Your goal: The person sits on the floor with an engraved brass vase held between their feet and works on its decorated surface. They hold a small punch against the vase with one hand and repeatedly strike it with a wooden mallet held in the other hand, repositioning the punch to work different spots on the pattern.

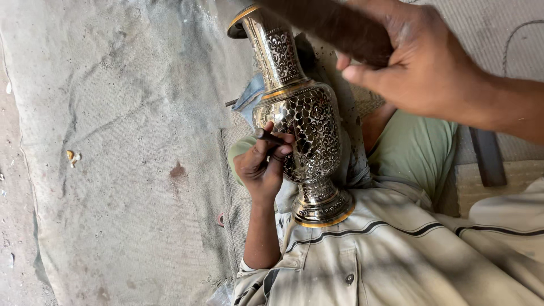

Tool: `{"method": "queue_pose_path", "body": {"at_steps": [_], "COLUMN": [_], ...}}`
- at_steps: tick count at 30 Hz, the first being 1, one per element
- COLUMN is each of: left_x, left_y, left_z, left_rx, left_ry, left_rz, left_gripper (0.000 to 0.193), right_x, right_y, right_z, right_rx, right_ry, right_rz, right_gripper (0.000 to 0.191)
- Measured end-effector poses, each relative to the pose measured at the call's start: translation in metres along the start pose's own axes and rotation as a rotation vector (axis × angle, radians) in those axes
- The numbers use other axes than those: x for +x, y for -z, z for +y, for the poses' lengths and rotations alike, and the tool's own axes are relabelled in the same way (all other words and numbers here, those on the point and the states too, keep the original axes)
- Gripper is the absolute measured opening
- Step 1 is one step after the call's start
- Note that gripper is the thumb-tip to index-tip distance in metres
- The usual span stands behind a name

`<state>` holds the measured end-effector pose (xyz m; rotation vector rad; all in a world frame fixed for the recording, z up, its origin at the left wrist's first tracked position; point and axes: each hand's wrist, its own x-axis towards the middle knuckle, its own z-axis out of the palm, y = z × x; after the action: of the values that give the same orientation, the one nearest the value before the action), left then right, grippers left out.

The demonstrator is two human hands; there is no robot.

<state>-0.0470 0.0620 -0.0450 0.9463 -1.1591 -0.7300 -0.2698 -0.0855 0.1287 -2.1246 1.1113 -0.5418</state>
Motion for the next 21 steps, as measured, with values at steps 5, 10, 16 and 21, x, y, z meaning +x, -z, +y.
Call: {"method": "queue_pose_path", "body": {"at_steps": [5, 10, 16, 21], "left_x": [0.001, -0.005, -0.001, 0.010], "left_y": [-0.005, -0.014, -0.012, 0.002], "left_z": [0.009, 0.020, 0.015, 0.002], "left_rx": [0.044, 0.161, 0.219, 0.065], "left_ry": [-0.019, 0.148, -0.059, -0.076], "left_rz": [0.050, 0.161, 0.094, -0.049], "left_gripper": [0.052, 0.049, 0.051, 0.058], "right_x": [0.012, 0.008, 0.002, 0.004], "right_y": [-0.002, -0.004, 0.000, 0.001], "right_z": [-0.004, -0.001, 0.008, 0.005], "right_rx": [-0.343, -0.579, -0.686, -0.745], "right_ry": [0.323, 0.329, 0.215, 0.310], "right_rz": [-0.009, -0.093, -0.166, -0.034], "right_gripper": [0.054, 0.047, 0.034, 0.050]}}
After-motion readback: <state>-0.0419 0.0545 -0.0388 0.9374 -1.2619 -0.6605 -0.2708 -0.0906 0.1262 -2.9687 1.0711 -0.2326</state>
